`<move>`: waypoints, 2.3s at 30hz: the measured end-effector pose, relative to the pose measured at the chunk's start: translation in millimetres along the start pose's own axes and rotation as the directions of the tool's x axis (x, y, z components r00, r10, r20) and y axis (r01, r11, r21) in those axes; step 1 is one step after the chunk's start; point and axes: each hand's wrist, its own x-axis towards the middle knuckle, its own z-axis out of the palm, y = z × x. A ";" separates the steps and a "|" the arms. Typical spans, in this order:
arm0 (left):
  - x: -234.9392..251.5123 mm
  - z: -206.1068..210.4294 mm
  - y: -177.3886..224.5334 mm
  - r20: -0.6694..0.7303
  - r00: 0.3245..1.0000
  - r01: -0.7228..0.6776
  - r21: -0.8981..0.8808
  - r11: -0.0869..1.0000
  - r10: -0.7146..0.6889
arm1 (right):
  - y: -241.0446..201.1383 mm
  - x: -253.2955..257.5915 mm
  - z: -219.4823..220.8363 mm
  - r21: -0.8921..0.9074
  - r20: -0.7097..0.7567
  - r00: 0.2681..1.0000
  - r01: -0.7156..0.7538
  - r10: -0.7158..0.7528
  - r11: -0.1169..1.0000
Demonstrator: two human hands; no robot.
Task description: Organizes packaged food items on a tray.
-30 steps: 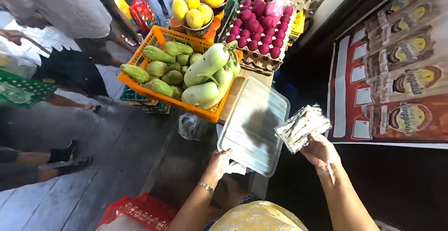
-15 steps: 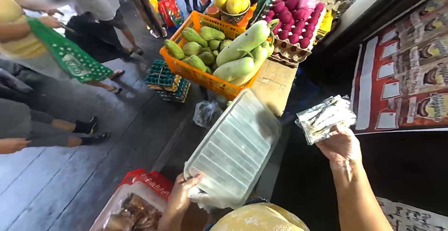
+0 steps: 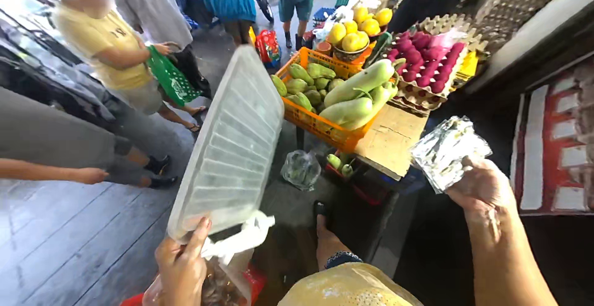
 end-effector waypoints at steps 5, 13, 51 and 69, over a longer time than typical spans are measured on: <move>54.1 70.5 -4.7 -0.105 0.953 -0.257 0.226 0.940 0.285 | -26.1 52.7 35.1 0.070 0.090 0.994 0.064 -0.070 0.995; 134.0 179.8 -60.8 0.044 0.829 -0.507 0.478 0.717 0.557 | -73.8 129.9 45.4 0.074 0.172 0.980 0.089 -0.100 0.993; 239.0 291.7 -158.1 0.384 0.623 0.781 -0.258 0.568 -0.682 | -7.7 335.6 362.8 -0.862 0.393 0.616 -0.011 0.683 0.507; 241.2 297.6 -159.0 0.366 0.575 0.818 -0.279 0.503 -0.732 | 84.6 380.3 392.2 -0.984 0.168 0.495 0.129 0.853 0.119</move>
